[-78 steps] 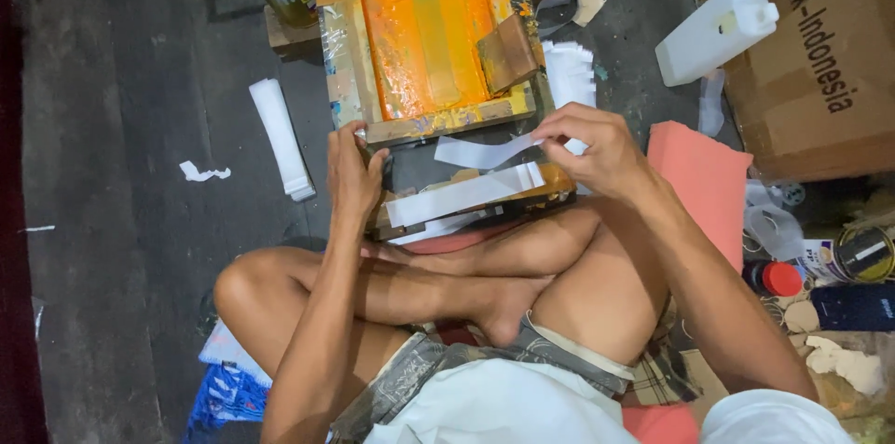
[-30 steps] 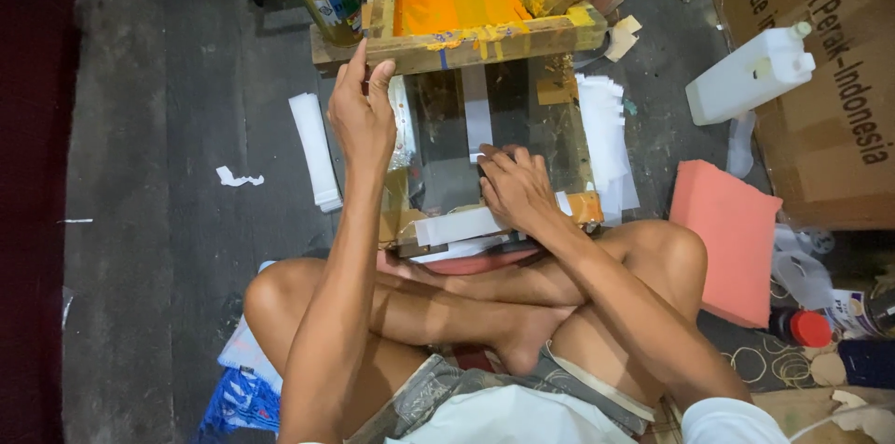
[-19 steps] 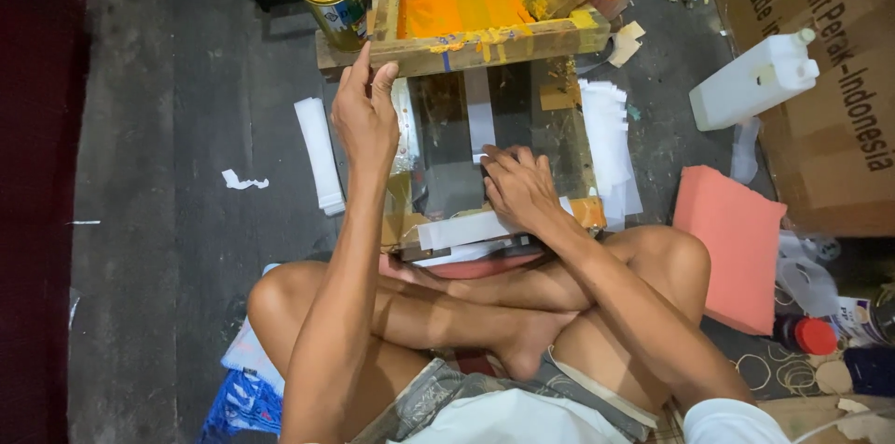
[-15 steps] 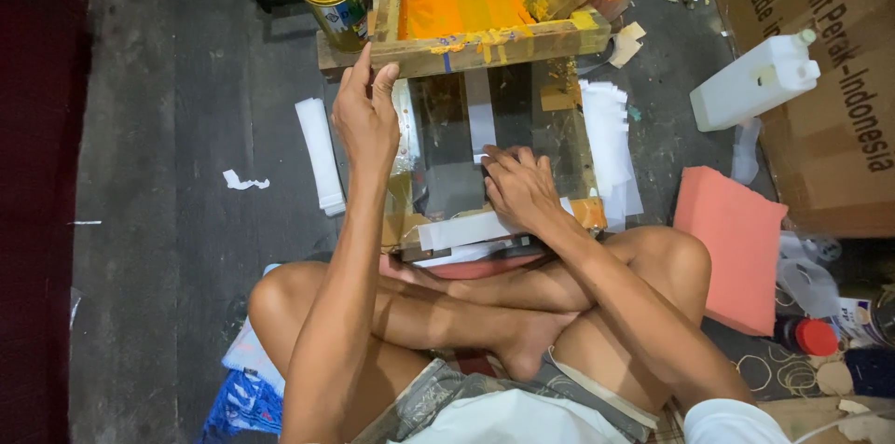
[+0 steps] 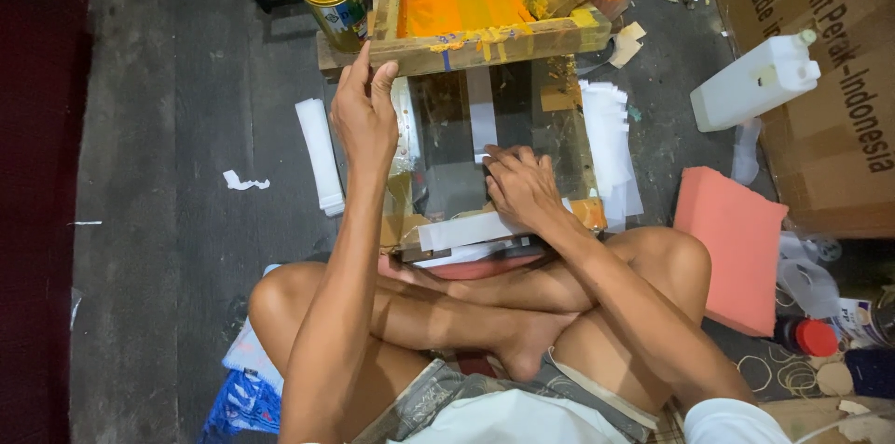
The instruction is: The person sits on the floor and performs screen printing by placing white paper under a wooden frame. They use a squeegee to spread orange ink across the screen mesh, then lift the frame to reveal the printed paper.
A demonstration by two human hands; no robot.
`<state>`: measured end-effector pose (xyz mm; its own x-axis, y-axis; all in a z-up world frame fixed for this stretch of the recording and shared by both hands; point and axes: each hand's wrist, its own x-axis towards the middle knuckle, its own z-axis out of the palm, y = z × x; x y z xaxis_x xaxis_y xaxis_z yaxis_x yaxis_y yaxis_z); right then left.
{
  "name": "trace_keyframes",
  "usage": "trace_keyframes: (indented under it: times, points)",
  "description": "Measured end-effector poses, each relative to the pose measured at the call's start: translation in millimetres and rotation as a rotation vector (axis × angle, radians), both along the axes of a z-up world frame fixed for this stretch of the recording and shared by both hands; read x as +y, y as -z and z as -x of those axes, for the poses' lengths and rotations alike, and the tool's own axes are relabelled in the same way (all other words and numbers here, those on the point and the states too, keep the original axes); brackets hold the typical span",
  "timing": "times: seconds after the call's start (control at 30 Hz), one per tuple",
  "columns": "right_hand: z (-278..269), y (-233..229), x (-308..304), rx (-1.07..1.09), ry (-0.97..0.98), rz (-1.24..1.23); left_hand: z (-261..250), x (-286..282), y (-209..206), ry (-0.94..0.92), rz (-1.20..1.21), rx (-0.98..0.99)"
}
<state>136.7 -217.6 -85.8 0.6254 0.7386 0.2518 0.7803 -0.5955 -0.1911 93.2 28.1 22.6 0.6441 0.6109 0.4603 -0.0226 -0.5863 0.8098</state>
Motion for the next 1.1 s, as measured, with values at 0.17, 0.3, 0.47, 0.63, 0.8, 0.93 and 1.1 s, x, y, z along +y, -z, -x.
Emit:
trace_keyframes:
  times: [0.17, 0.3, 0.47, 0.63, 0.8, 0.93, 1.1]
  points:
    - [-2.5, 5.7, 0.0, -0.015, 0.001, -0.013, -0.4, 1.6, 2.8, 0.007, 0.0, 0.015]
    - [-4.9, 9.8, -0.8, -0.033, -0.007, -0.024, -1.2, 1.0, 3.1, -0.002, -0.004, 0.005]
    - [0.1, 3.6, -4.0, -0.054, -0.017, -0.08, 1.1, -0.3, -0.2, 0.01, -0.004, 0.013]
    - [8.1, 5.4, -13.1, -0.12, -0.061, -0.237, 6.5, -0.5, 16.5, 0.026, -0.013, 0.066]
    - [21.2, -4.2, -19.8, -0.07, -0.066, -0.295, 26.4, -9.3, 42.4, 0.03, -0.011, 0.146]
    - [29.2, -12.5, -21.9, -0.071, -0.057, -0.296, 46.0, -15.0, 66.5, 0.002, -0.072, 0.284]
    - [33.4, -18.9, -25.8, -0.09, -0.079, -0.32, 60.6, -18.9, 92.8, -0.042, -0.078, 0.471]
